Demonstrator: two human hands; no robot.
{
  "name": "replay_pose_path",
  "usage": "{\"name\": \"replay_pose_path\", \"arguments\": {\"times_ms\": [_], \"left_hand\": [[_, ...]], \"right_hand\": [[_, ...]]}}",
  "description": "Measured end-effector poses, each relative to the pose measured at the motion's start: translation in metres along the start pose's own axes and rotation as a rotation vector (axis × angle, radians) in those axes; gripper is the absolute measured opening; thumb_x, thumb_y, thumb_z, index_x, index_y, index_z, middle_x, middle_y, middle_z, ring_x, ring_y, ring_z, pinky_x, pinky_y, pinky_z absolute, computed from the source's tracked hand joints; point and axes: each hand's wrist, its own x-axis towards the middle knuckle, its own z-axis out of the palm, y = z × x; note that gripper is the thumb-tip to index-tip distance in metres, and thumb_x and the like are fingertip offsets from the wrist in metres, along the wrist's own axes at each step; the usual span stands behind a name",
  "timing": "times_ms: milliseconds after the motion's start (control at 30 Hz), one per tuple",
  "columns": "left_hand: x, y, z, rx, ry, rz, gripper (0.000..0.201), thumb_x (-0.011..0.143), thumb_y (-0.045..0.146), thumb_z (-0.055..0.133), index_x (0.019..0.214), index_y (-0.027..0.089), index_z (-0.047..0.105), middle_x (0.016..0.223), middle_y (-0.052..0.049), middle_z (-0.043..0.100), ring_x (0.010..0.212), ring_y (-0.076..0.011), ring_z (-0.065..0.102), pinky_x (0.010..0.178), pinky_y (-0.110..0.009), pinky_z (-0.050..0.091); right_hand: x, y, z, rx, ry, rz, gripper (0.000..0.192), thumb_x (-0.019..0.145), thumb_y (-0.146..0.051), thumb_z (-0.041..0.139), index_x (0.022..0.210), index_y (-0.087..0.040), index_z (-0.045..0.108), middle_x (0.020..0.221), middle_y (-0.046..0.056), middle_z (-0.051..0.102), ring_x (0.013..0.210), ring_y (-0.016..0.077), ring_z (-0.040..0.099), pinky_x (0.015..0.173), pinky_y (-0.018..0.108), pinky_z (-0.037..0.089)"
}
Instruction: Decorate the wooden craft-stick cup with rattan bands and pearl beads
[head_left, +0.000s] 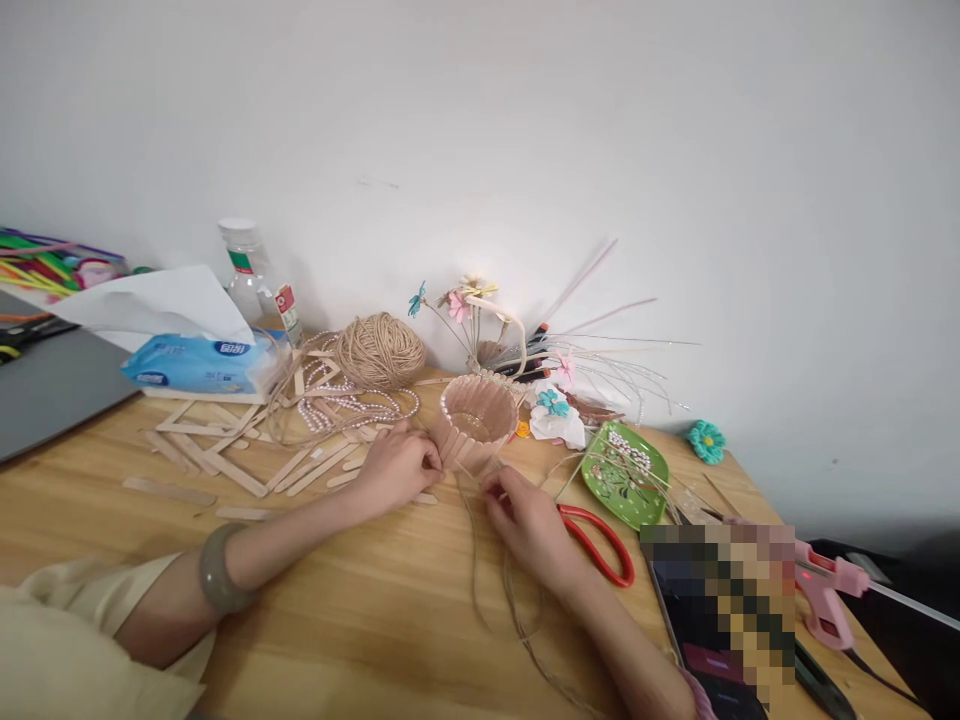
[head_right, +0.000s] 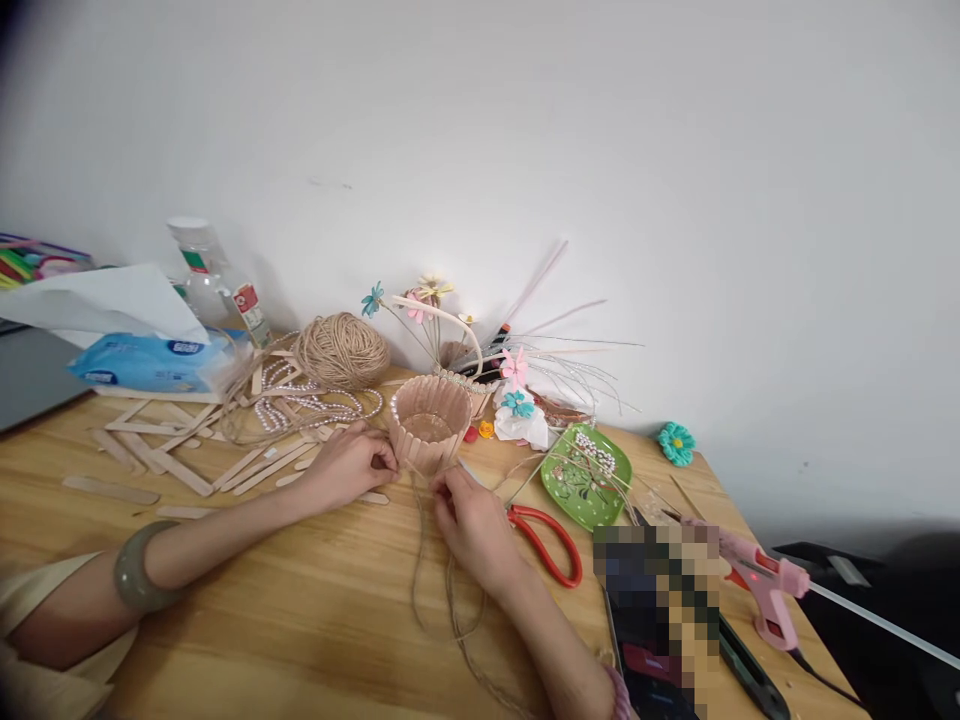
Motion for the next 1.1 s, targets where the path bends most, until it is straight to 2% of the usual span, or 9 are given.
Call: {"name": "replay_pose_path", "arguments": {"times_ms": [333,600,1100], "left_hand": [[0.0005,-0.0007,-0.0003,0.008,-0.004,0.0,0.008,0.068,0.023,0.063,0.064,0.025,0.069,0.08,-0.001,0.071,0.088,-0.0266,0.054,0.076,-0.036,0.037],[0.0006,-0.0007,0.0004,0.016,-0.016,-0.004,0.007,0.069,0.025,0.063,0.065,0.025,0.069,0.081,0.0,0.071,0.089,-0.0272,0.054,0.076,-0.036,0.037],[0.0026,-0.001,-0.0007,0.046,-0.081,-0.008,0.013,0.073,0.029,0.06,0.071,0.022,0.07,0.084,-0.002,0.071,0.091,-0.0268,0.051,0.078,-0.036,0.038]], "right_hand": [[-0.001,0.0025,0.0018,0.002,0.022,-0.007,0.012,0.083,-0.011,0.042,0.085,-0.02,0.05,0.081,0.002,0.061,0.07,0.0143,0.057,0.062,0.024,0.042],[-0.0022,0.0002,-0.0021,-0.022,0.018,-0.004,0.016,0.078,-0.007,0.042,0.084,-0.02,0.05,0.081,0.001,0.06,0.07,0.014,0.056,0.062,0.024,0.041],[-0.002,-0.0025,-0.0001,-0.057,0.0,-0.024,0.017,0.078,-0.005,0.045,0.084,-0.018,0.053,0.08,0.002,0.06,0.068,0.0137,0.053,0.062,0.024,0.039]]}}
